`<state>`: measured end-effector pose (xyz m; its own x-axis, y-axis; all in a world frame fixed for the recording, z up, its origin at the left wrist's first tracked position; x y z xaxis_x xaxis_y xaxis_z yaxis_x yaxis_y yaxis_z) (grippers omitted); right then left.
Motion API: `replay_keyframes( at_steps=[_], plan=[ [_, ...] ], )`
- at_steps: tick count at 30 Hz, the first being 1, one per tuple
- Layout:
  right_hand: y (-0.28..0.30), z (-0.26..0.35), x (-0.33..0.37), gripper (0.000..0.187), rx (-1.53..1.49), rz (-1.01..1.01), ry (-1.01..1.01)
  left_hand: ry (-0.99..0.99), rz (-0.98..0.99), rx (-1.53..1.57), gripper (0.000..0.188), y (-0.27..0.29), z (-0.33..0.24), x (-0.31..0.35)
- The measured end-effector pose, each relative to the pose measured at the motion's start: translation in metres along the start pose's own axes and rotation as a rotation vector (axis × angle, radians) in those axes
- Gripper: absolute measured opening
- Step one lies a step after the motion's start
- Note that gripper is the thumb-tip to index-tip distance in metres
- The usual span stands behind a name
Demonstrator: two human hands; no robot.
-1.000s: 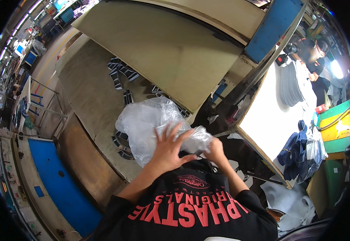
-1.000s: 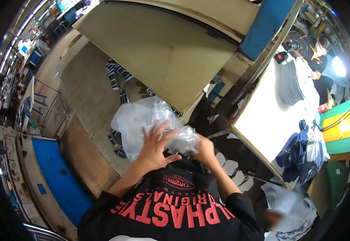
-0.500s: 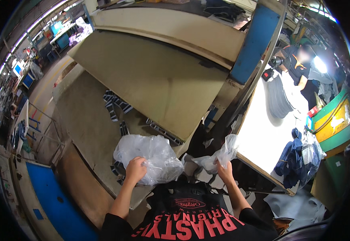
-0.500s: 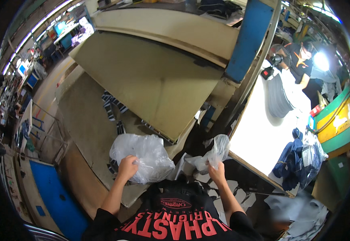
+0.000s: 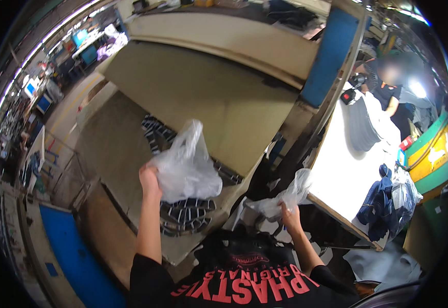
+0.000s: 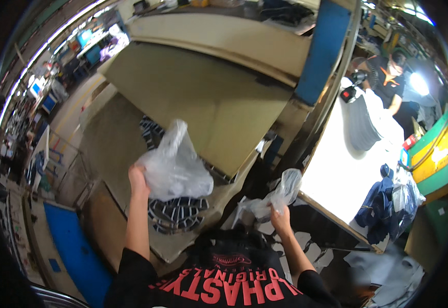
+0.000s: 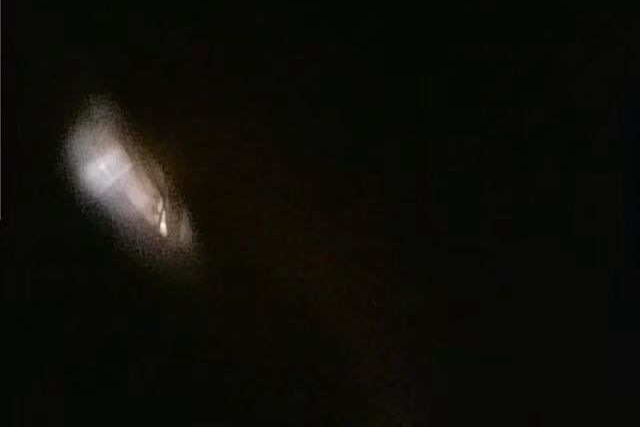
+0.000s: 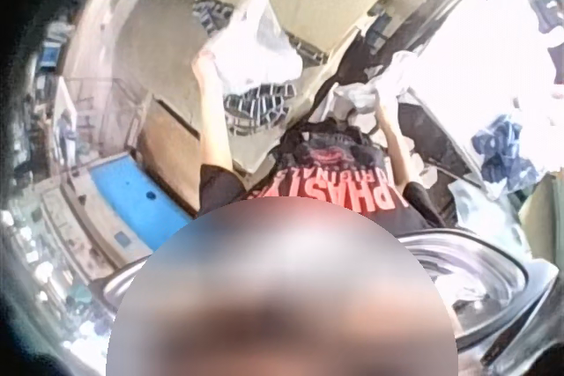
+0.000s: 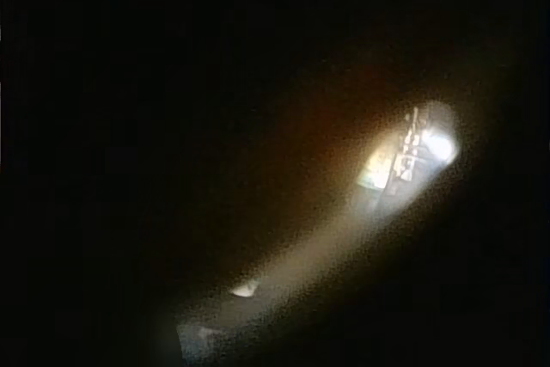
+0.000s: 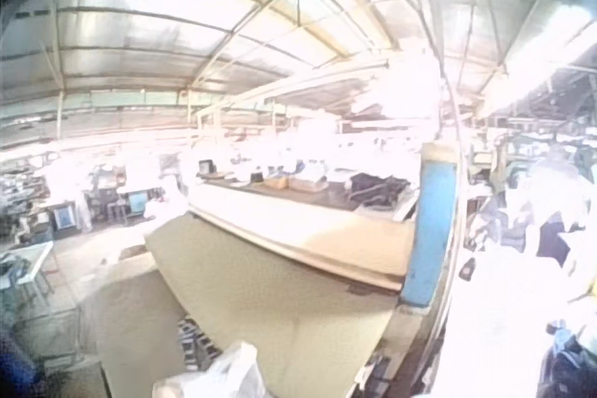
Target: The person opens a plastic bag and places a stack of black gloves inside, then seals the bag. They walk through the factory floor and place white shoe insoles into another plastic bag.
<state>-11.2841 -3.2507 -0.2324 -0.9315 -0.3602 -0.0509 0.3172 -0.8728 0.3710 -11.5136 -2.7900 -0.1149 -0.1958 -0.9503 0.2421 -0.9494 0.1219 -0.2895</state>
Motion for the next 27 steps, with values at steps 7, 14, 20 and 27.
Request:
replay_keyframes(
  at_steps=[7,14,20,27],
  plan=[
    [-0.029,0.006,0.002,0.026,-0.229,-0.069,-0.309,-0.062,-0.152,0.324,0.040,0.062,-0.011,-0.001],
    [-0.097,0.074,0.005,0.020,-0.197,0.115,-0.207,-0.011,0.112,-0.834,0.042,0.130,0.070,0.039],
    [-0.147,0.140,-0.002,0.017,-0.323,0.135,0.188,-0.522,0.388,-1.008,0.042,0.136,0.159,0.095],
    [-0.268,0.127,-0.005,0.057,-0.025,0.419,0.796,-0.495,0.004,-0.933,0.040,0.152,0.145,0.129]
  ],
)
Point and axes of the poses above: each hand's wrist, its own x-axis away from the middle knuckle, its own y-axis out of the back of the hand, z = x × y, the point moved 6 cm from there along -x, towards the middle knuckle, and after that the axes turned 11 degrees about -z, right-handed, at the moved point
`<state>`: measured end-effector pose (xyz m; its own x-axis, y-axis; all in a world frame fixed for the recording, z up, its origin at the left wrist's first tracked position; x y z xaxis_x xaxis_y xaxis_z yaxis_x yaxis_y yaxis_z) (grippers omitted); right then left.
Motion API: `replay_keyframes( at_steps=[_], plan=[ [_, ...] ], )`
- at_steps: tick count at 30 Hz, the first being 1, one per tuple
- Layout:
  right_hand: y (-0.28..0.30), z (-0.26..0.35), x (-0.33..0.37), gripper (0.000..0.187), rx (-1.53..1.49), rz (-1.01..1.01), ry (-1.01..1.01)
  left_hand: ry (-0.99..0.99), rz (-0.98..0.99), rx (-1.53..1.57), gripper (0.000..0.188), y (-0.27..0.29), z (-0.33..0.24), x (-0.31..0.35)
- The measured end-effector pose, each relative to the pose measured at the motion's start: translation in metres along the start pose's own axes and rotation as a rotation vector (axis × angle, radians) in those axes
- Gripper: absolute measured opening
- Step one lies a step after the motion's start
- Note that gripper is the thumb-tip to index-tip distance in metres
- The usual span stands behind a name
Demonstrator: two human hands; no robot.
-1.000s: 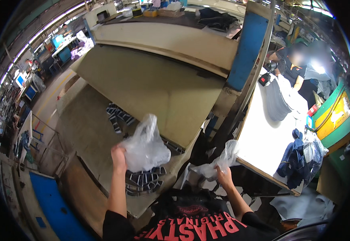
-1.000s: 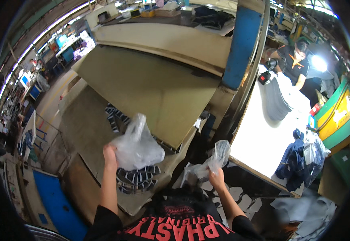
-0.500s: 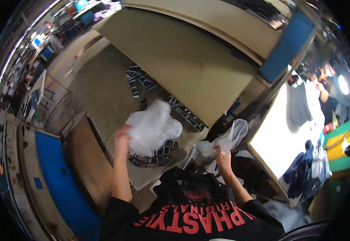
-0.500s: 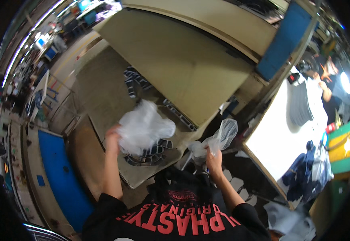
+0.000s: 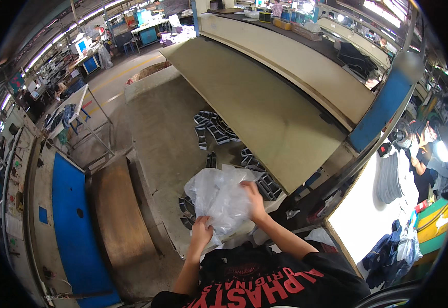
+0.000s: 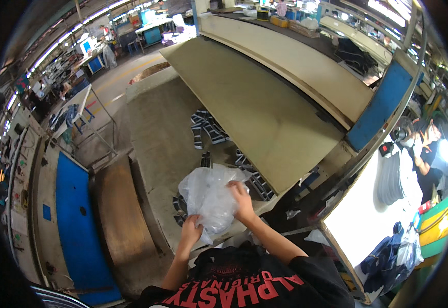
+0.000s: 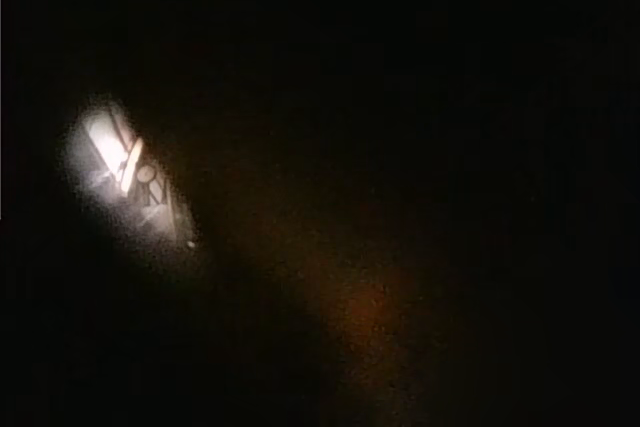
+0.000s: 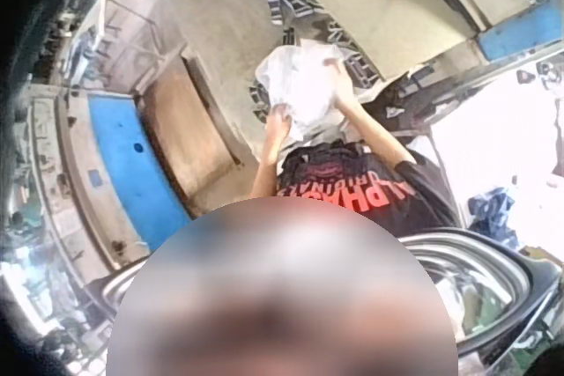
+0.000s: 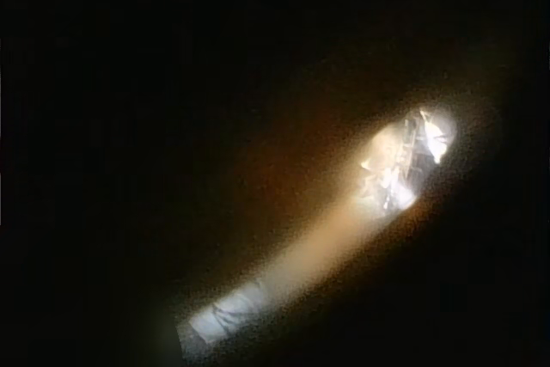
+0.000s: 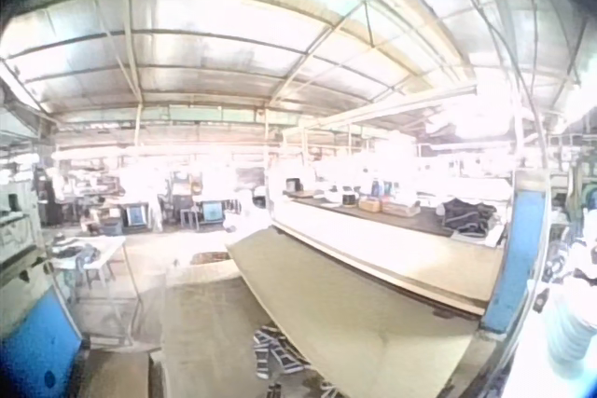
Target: The person opens a plastic bag and places a stack of black gloves inside, then seals the bag. They walk through the factory floor and place white shoe insoles into another plastic bag.
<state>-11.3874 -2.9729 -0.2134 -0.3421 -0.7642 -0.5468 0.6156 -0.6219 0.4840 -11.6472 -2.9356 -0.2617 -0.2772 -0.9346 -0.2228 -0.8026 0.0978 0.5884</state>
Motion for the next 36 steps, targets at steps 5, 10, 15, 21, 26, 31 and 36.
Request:
replay_keyframes(
  at_steps=[5,10,15,21,26,31,36],
  plan=[
    [-0.065,-0.007,0.037,0.078,0.530,0.645,-0.104,-0.036,-0.149,0.126,0.036,0.056,-0.016,0.017],
    [-0.059,0.010,0.043,0.087,0.688,0.545,-0.226,0.085,-0.210,0.195,0.029,0.119,0.014,0.050],
    [-0.048,0.051,0.085,0.083,0.559,0.201,-0.474,0.296,-0.148,0.531,0.020,0.186,0.069,0.094],
    [-0.126,0.137,0.161,0.070,0.468,0.141,-0.455,0.331,-0.224,0.644,0.018,0.305,0.064,0.103],
    [-0.212,0.231,0.203,0.049,0.217,0.434,-0.136,0.023,-0.462,0.651,0.021,0.447,-0.040,0.106],
    [-0.290,0.277,0.238,0.029,0.007,0.701,0.140,-0.786,-0.685,0.625,0.013,0.582,-0.176,0.154],
    [-0.362,0.276,0.260,0.027,0.018,1.001,0.124,-0.885,-0.708,0.764,0.011,0.622,-0.213,0.203]
  ],
)
Point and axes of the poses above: each hand's wrist, its own x-axis away from the middle knuckle, its own y-axis out of the back of the hand, z = x × y, the point moved 6 cm from there along -x, towards the middle knuckle, and after that the axes turned 11 degrees about -z, right-handed, at the moved point
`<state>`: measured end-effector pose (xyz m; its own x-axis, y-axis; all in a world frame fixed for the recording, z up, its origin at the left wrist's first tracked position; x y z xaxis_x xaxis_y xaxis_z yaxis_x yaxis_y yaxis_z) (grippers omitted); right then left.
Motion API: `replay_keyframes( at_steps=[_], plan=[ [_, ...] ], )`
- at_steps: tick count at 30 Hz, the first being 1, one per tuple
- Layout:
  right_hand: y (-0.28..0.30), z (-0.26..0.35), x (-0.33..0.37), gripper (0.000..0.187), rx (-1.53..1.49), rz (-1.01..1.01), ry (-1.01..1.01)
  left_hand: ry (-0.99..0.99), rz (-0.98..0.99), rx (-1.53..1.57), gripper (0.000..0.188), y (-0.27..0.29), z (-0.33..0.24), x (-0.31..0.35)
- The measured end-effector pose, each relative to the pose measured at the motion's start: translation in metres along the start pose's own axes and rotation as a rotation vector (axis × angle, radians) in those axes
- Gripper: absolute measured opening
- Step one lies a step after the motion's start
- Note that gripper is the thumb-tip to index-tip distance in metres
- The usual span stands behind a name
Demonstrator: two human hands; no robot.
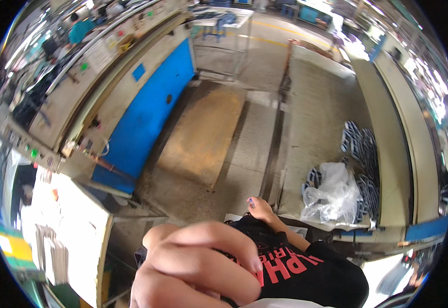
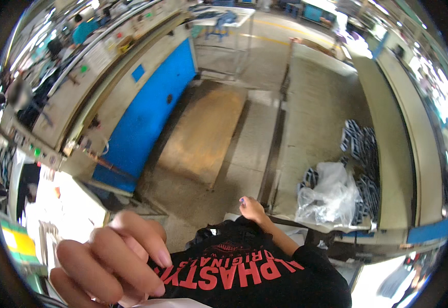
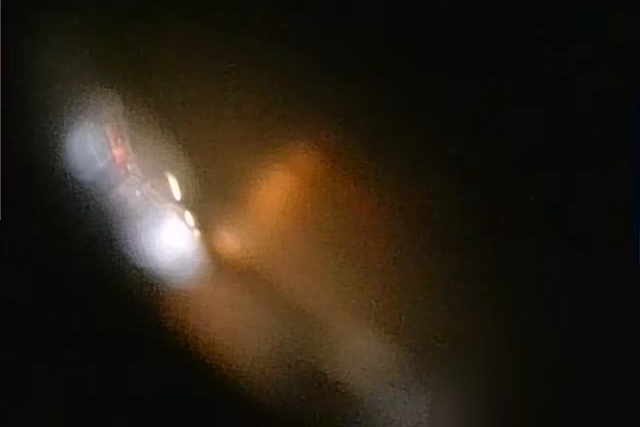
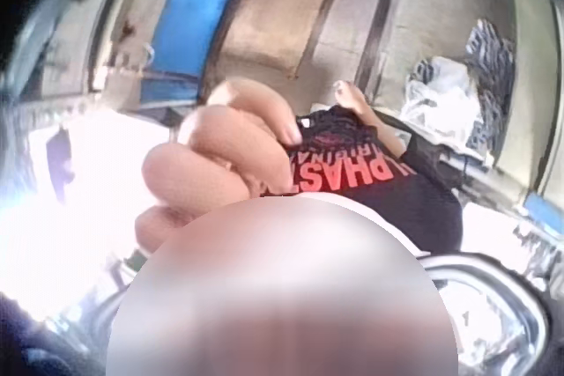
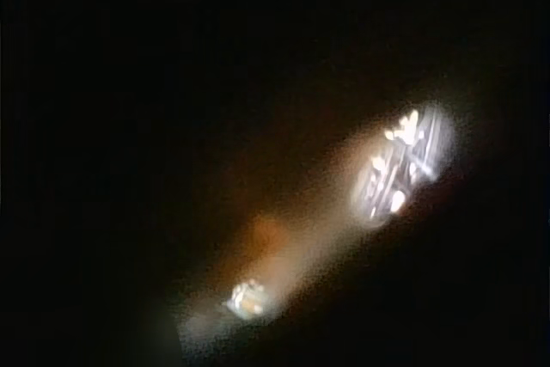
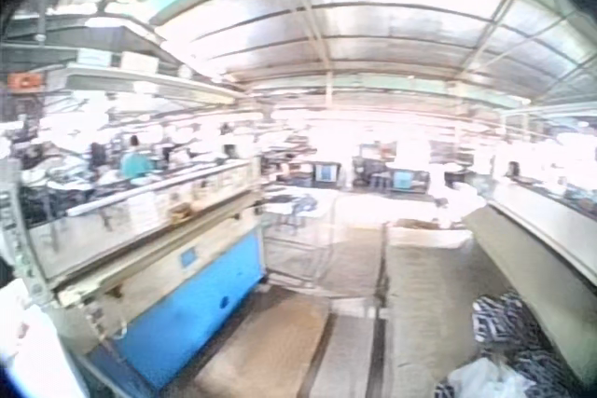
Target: The person opens a plastic bag and places a stack of black gloves inside, then seals the bag. They walk through the factory floor and place white shoe insoles into another plastic bag.
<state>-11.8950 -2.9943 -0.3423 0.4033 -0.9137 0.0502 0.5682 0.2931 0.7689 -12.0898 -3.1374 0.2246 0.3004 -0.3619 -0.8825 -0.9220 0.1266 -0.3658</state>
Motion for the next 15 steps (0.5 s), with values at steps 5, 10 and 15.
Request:
replay_keyframes(
  at_steps=[5,10,15],
  plan=[
    [-0.057,-0.034,-0.033,0.033,0.112,0.331,0.078,0.034,0.025,-0.270,0.010,0.044,-0.006,0.019],
    [-0.123,-0.144,-0.055,0.044,0.000,0.709,0.010,0.696,-0.306,-0.987,0.018,0.215,0.084,0.182],
    [-0.131,-0.218,-0.093,0.040,0.044,0.994,-0.232,1.932,-0.139,-1.605,0.051,0.309,0.077,0.536]
  ],
)
Point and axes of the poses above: each hand's wrist, its own x-axis away from the middle knuckle, its own y-axis out of the back of the hand, z = x × y, the point moved 6 cm from there along -x, towards the middle knuckle, and after that the axes turned 11 degrees about -z, right-handed, at the moved point
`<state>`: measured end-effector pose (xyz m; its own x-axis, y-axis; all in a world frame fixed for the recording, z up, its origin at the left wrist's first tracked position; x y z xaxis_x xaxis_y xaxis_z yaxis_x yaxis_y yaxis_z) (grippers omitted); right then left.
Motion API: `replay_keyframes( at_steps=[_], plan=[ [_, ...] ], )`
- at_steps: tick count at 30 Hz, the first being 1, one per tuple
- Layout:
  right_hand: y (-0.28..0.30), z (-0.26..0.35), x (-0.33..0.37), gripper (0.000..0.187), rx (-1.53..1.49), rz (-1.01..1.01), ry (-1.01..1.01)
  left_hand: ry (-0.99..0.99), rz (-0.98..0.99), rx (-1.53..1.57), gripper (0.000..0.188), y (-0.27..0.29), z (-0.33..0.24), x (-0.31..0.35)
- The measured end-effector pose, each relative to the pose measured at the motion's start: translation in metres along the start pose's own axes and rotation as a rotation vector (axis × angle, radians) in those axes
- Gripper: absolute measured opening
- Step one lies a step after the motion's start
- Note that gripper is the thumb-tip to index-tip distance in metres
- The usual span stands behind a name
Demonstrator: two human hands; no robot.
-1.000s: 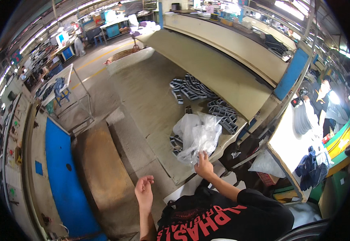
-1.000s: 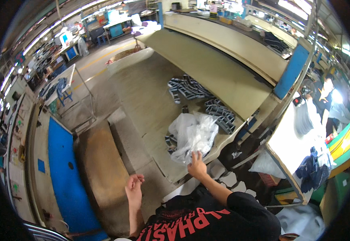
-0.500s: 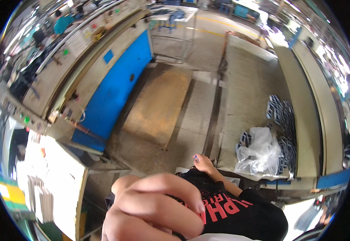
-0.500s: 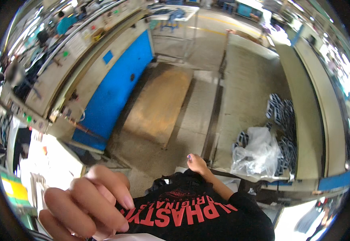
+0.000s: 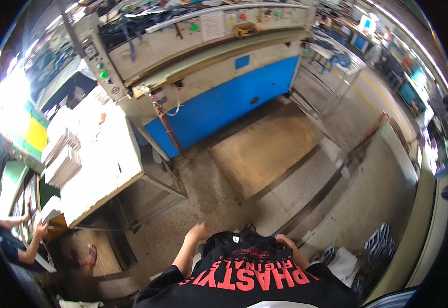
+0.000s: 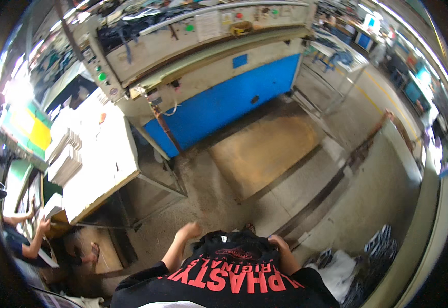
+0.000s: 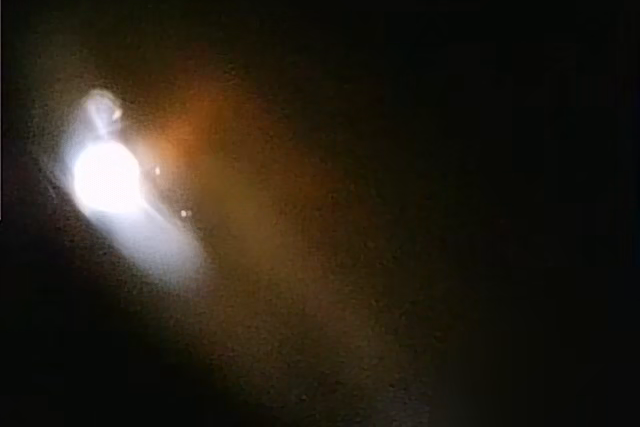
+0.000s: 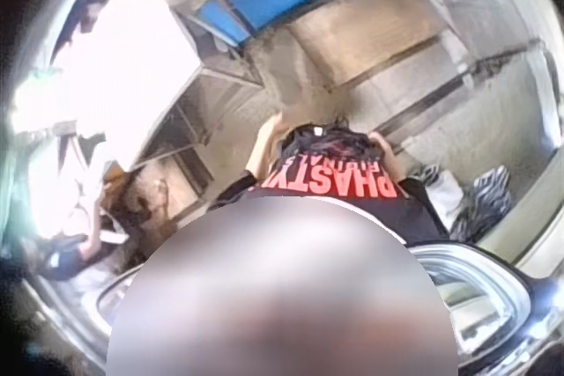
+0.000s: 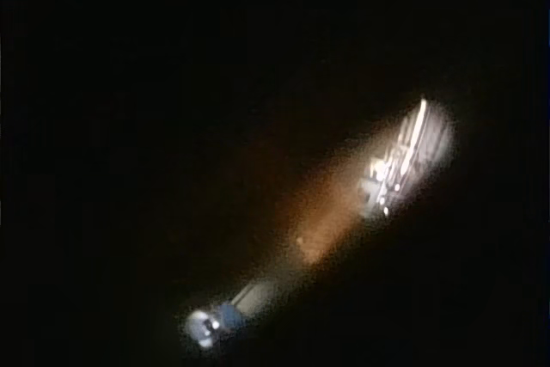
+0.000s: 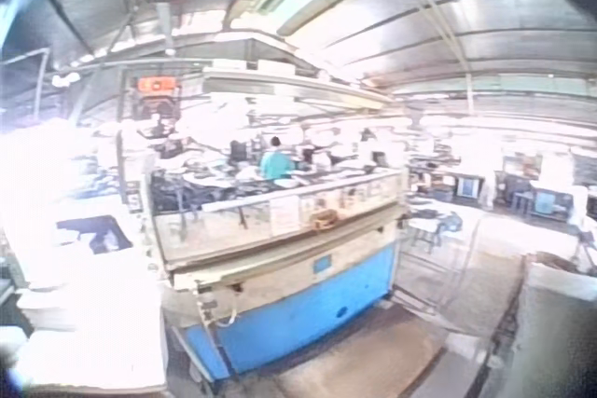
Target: The person opens a plastic bag and places a stack of black gloves inside, then seals the bag. They walk through the factory floor and place white shoe insoles into another plastic bag.
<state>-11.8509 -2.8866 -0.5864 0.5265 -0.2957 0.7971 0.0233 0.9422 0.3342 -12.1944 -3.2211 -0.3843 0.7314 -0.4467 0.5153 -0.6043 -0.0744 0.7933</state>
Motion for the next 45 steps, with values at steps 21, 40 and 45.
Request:
replay_keyframes(
  at_steps=[21,40,45],
  plan=[
    [0.071,0.306,-0.099,0.037,0.226,-0.046,0.068,0.800,-0.097,1.258,0.031,-0.076,0.134,-0.022],
    [0.200,0.119,-0.125,0.032,-0.217,-0.385,-0.157,0.745,0.299,0.835,0.040,0.009,0.061,-0.166],
    [0.288,0.068,-0.079,0.051,-0.266,-0.414,-0.243,0.492,0.350,0.546,0.045,-0.007,-0.071,-0.243]
  ],
)
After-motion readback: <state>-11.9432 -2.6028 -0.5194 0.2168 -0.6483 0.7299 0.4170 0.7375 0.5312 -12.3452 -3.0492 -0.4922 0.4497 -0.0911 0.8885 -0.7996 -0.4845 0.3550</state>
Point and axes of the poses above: each hand's wrist, its own x-axis away from the middle knuckle, its own y-axis out of the back of the hand, z = x × y, the point moved 6 cm from there along -x, towards the middle knuckle, and after that the axes turned 11 degrees about -z, right-handed, at the moved point
